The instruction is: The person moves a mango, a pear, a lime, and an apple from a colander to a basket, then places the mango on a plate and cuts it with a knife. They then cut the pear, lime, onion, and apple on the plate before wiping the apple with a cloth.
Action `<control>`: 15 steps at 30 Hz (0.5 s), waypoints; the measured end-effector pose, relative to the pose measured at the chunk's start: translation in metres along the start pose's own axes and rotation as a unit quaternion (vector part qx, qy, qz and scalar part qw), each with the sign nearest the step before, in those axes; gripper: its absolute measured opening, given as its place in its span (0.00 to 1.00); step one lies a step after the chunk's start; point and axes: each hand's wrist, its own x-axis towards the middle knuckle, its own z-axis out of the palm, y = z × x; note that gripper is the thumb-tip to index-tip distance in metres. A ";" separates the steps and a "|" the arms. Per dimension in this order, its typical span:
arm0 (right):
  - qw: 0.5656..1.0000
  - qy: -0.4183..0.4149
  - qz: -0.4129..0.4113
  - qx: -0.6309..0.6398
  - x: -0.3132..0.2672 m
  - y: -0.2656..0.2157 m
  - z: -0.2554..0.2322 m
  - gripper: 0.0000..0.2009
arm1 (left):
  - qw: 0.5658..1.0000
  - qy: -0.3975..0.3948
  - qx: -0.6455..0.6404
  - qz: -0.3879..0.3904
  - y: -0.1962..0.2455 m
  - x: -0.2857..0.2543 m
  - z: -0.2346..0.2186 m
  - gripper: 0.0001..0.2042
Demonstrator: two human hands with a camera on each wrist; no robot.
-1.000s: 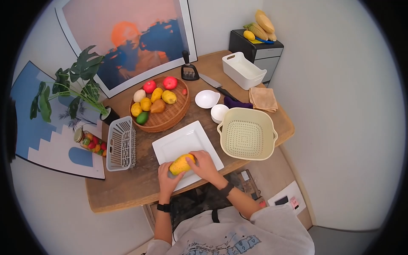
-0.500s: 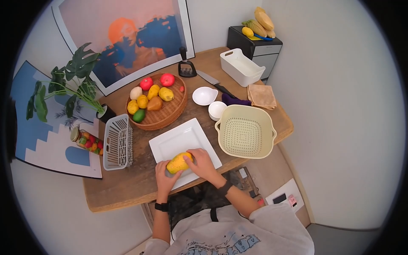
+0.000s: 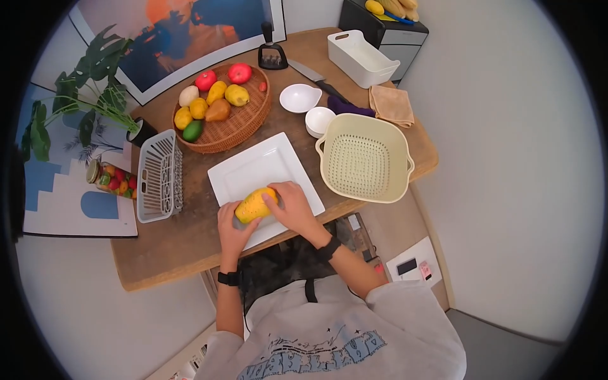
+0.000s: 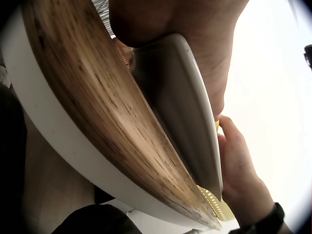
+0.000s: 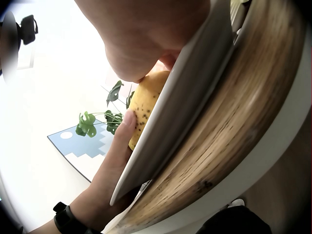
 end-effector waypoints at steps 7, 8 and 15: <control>1.000 0.007 0.005 0.007 0.000 0.002 0.002 0.16 | 1.000 -0.003 0.002 -0.008 -0.001 0.000 0.000 0.27; 1.000 0.008 0.003 0.007 0.000 0.001 0.003 0.16 | 1.000 -0.005 0.002 -0.009 -0.001 0.000 0.000 0.27; 1.000 0.011 0.000 0.009 -0.001 0.001 0.002 0.16 | 1.000 -0.012 -0.001 -0.013 0.001 0.000 -0.001 0.28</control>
